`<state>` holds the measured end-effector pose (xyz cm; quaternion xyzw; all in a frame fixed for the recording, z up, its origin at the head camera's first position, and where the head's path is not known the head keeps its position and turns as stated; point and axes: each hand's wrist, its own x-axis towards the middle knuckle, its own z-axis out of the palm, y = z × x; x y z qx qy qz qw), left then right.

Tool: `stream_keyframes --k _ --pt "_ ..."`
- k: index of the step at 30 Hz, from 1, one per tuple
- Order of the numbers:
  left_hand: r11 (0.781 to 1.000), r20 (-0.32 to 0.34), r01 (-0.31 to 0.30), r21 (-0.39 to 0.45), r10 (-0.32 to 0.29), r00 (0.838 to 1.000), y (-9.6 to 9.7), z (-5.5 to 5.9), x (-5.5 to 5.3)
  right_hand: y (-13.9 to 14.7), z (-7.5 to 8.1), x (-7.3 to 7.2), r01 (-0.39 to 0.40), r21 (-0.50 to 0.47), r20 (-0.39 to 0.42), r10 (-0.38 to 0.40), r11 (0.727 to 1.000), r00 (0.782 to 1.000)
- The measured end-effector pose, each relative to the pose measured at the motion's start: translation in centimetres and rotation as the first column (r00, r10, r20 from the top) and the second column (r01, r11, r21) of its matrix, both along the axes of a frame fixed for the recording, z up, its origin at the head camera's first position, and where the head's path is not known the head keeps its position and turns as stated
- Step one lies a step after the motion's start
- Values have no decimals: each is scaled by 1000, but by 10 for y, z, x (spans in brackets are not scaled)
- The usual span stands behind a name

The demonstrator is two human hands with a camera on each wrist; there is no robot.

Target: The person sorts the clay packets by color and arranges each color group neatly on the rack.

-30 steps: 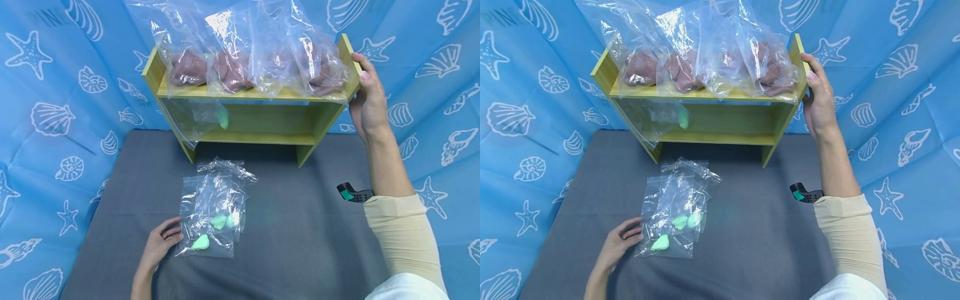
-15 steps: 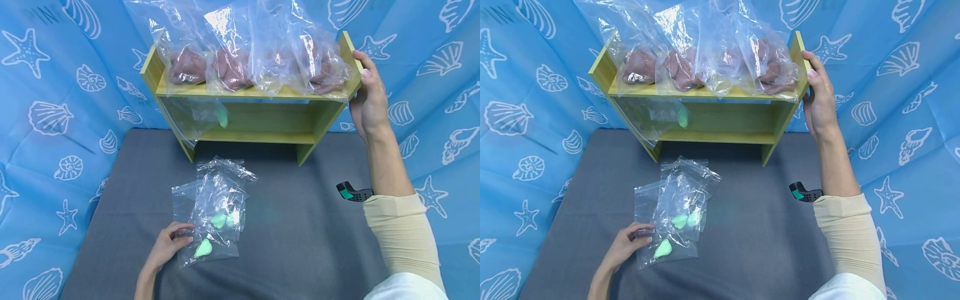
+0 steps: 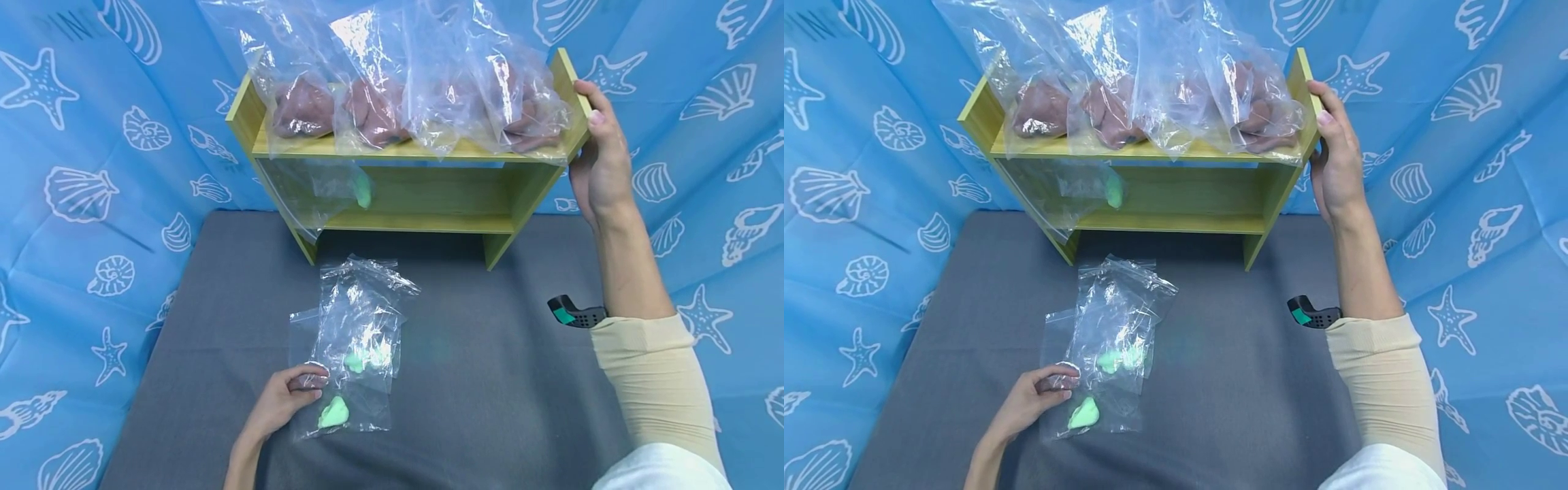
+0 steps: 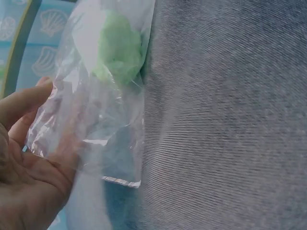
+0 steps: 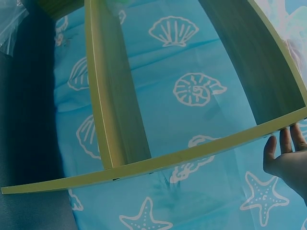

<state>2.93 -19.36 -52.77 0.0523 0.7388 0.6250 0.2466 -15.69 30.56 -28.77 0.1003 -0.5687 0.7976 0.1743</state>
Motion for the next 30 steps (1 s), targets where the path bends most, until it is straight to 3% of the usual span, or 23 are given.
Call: stream_keyframes --k 3,7,18,24,30 --pt "999 63 2 42 -4 998 2 7 -1 0 0 0 0 3 1 0 1000 1000" --pt "998 63 8 66 -12 998 7 18 -4 0 0 0 1 -5 -1 -1 1000 1000" --pt "974 -69 36 223 -21 997 25 44 -16 0 -1 -1 -3 -25 -2 3 1000 1000" --pt "948 -207 96 303 -33 978 35 61 -27 1 -2 -1 -6 -35 -5 6 999 1000" --pt "928 -250 75 366 20 968 50 79 -41 0 -1 -1 -10 -34 -11 10 999 1000"
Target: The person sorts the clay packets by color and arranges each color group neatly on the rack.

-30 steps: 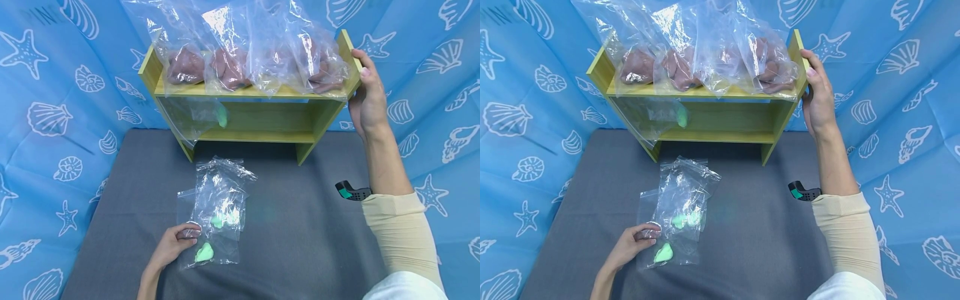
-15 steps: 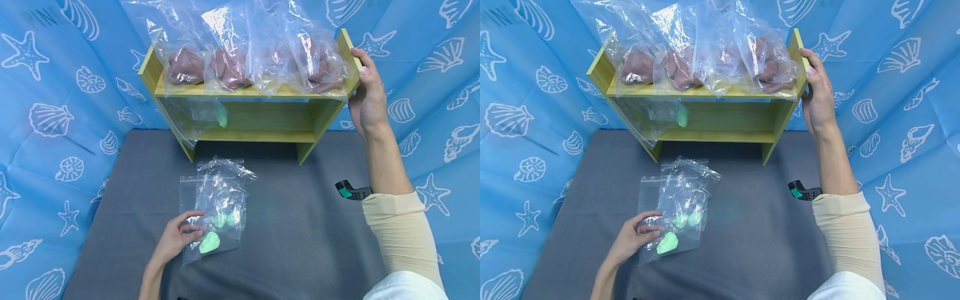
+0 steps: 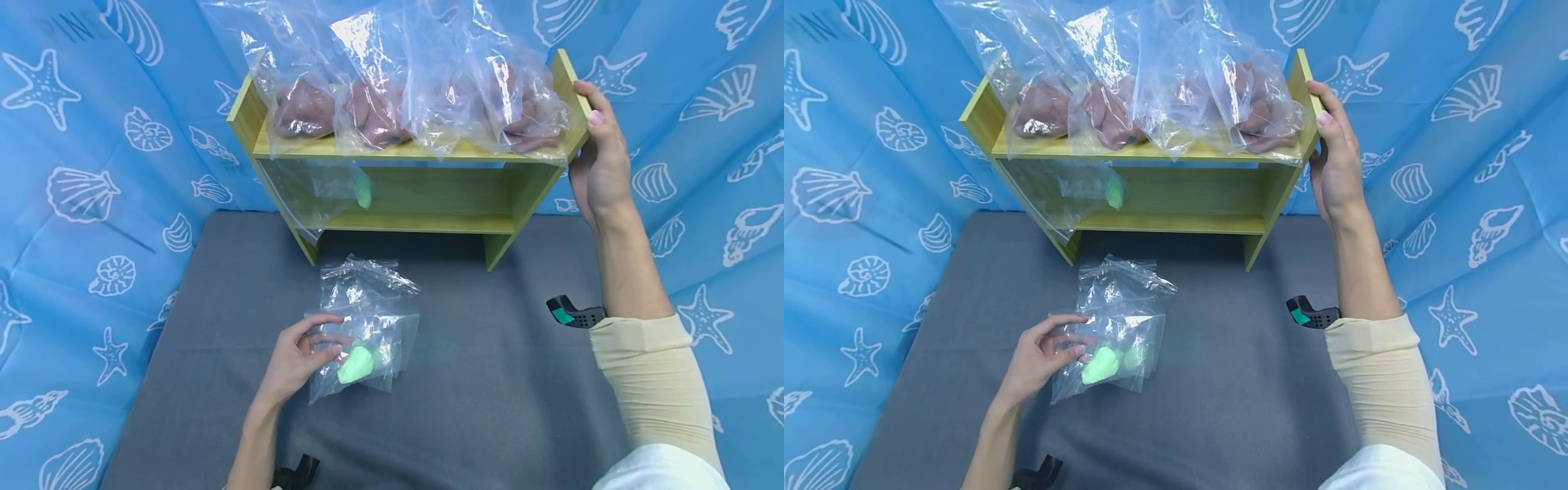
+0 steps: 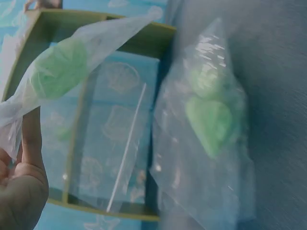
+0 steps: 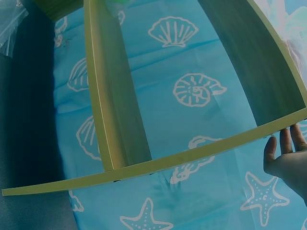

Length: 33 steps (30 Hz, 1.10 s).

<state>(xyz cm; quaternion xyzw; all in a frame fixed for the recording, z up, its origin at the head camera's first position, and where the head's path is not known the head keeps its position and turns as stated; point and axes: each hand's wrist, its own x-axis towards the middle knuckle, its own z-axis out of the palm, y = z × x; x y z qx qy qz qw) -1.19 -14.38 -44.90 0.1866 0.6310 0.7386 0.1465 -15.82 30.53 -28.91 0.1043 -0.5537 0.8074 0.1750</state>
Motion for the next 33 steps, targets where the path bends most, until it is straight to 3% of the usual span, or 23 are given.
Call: stream_keyframes --k 5,13,17,23,29,33 --pt "997 -99 -52 56 57 993 16 13 -12 0 1 1 9 18 8 -9 1000 1000" --pt "981 -239 -94 169 134 962 42 33 -38 1 2 1 16 35 17 -16 999 1000" --pt "967 -263 -119 223 177 948 50 38 -53 1 2 2 18 38 21 -19 999 1000" --pt "940 -276 -154 304 241 930 61 47 -83 1 2 2 28 35 13 -28 999 1000" --pt "926 -318 -184 329 293 902 67 56 -113 0 1 1 20 36 15 -20 999 1000" --pt "924 -322 -206 321 311 894 68 59 -134 -1 0 1 18 30 9 -18 999 1000"
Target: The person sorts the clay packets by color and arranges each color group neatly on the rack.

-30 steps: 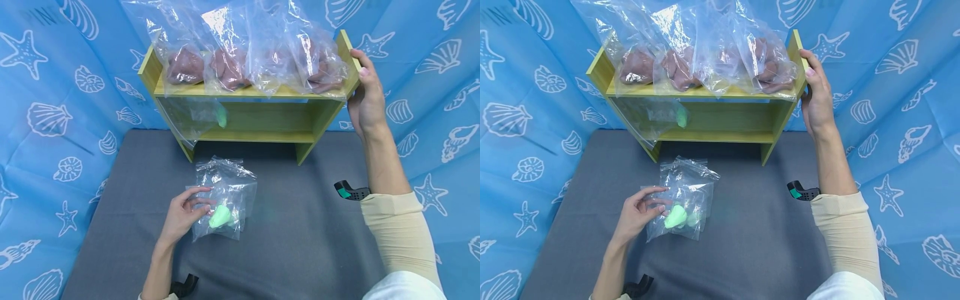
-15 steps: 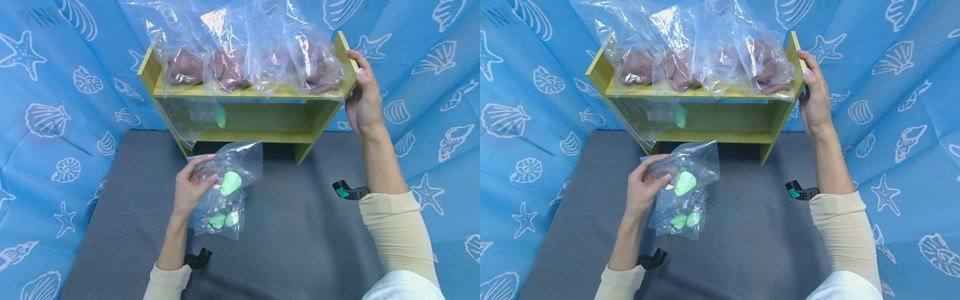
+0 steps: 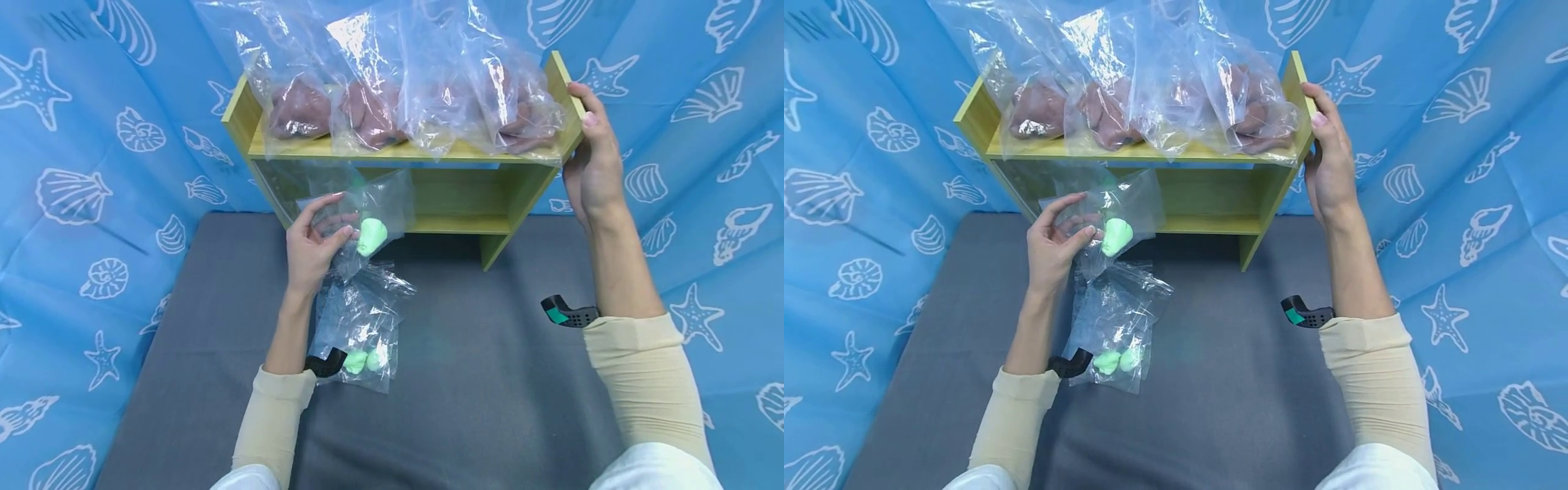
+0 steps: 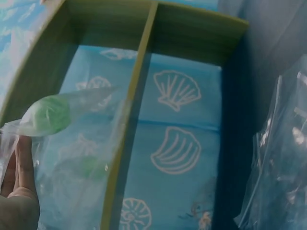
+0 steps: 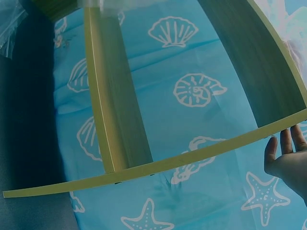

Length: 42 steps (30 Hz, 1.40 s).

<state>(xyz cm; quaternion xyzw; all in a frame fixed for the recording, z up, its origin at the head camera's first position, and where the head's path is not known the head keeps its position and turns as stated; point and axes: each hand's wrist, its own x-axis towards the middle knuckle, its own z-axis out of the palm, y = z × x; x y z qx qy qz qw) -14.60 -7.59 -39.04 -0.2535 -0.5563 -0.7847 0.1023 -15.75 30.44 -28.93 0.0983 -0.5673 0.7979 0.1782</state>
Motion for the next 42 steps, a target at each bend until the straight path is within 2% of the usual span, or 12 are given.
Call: stream_keyframes --k 6,10,16,19,23,28,33,36,42 --pt "999 -2 -44 -24 44 999 0 -2 -31 0 0 0 -3 -10 -6 3 1000 1000" --pt "993 -25 -99 -68 97 995 -3 -4 -49 -1 0 0 -4 -5 -7 3 1000 1000" --pt "961 0 -220 -167 223 975 -7 -3 -69 -3 1 -1 -1 -13 -6 0 1000 1000" --pt "940 18 -264 -216 274 961 -8 6 -69 -4 1 -1 4 -3 -3 -4 1000 1000" --pt "911 45 -293 -291 319 947 -9 18 -64 -3 1 -1 12 9 -5 -12 1000 1000" --pt "874 24 -330 -355 362 932 -10 19 -63 -3 2 -1 17 15 -10 -16 1000 1000" --pt "842 13 -359 -403 397 918 -12 19 -55 -3 2 -1 16 17 -6 -16 1000 1000" --pt "847 36 -347 -402 394 919 -13 17 -49 -3 1 -1 18 25 -4 -18 1000 1000" --pt "886 91 -304 -349 355 930 -17 10 -37 -2 -1 -1 24 29 -5 -23 999 1000"
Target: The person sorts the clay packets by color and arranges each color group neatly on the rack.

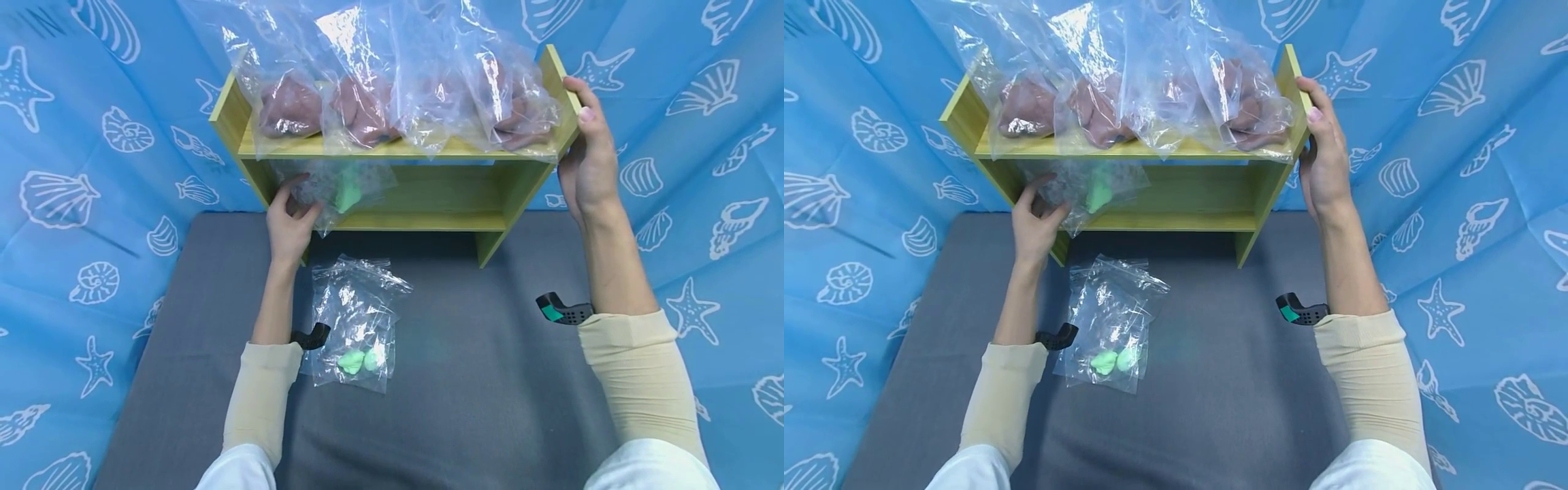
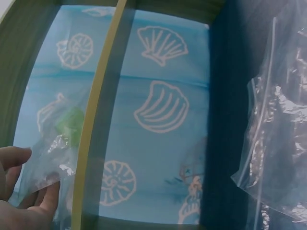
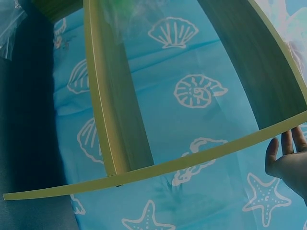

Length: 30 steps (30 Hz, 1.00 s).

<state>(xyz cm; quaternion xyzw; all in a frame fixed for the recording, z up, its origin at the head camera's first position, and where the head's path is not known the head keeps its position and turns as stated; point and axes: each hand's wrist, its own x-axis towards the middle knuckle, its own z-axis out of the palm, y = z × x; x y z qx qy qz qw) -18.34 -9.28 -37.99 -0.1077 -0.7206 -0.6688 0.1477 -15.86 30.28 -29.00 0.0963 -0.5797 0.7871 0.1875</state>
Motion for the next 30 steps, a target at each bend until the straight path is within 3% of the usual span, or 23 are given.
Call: stream_keyframes --k 7,21,30 --pt "998 50 23 55 -26 998 -8 -9 21 -1 -1 -1 -3 -10 -3 3 1000 1000" --pt "992 65 43 119 -51 997 -32 -38 64 -2 1 -1 3 -48 1 -3 999 1000" --pt "996 183 64 64 -75 980 -45 -64 92 -1 0 -1 2 -42 -6 -2 999 1000"
